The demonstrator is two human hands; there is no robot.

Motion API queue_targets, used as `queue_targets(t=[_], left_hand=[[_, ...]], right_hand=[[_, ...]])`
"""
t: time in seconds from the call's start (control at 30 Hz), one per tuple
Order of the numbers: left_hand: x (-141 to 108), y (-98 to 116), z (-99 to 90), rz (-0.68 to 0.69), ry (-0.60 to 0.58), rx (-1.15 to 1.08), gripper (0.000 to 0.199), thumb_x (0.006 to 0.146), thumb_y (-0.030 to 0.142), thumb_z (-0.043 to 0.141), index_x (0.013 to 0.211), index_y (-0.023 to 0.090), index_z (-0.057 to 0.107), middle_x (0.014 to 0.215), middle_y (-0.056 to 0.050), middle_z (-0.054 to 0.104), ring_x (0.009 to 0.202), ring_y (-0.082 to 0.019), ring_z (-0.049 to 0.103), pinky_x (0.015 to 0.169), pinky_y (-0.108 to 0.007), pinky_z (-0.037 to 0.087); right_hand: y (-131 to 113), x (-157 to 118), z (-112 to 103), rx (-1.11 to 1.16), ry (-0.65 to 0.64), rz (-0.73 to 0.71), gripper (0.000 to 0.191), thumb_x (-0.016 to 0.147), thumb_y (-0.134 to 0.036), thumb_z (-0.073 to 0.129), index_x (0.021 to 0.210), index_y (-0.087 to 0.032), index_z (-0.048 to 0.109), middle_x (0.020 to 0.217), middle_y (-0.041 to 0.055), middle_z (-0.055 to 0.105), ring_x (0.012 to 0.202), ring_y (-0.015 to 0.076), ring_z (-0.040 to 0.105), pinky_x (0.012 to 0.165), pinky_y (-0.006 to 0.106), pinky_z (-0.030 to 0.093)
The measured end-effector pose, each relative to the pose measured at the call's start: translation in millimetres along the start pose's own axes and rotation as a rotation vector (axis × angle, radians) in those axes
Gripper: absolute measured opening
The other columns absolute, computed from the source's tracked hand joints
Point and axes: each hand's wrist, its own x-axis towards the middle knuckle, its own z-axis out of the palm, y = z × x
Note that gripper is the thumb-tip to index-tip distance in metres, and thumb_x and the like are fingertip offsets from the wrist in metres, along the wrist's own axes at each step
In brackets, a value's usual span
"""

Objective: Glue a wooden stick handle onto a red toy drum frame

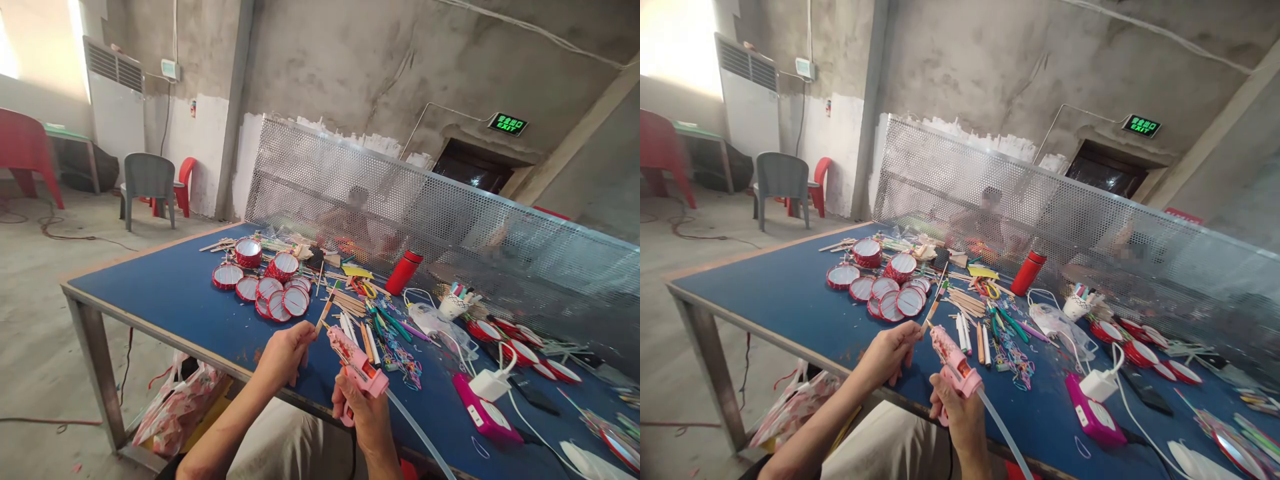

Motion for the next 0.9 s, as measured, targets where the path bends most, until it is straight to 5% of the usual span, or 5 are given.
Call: queue_targets(t=[0.9], left_hand=[[-1.4, 1.4, 1.3, -0.002, 0.041, -0.068, 0.034, 0.090, 0.050, 0.033, 0.089, 0.024, 0.055, 0.052, 0.008, 0.053, 0.029, -0.010, 0.049, 0.031, -0.017, 0.030]], right_hand=[[-2.1, -0.3, 0.2, 0.003, -0.003, 0.048, 0.048, 0.069, -0.060, 0.074, 0.060, -0.017, 0.054, 0.046, -0.0045, 0.052, 0.036, 0.0069, 0.047, 0.039, 0.018, 0.032]])
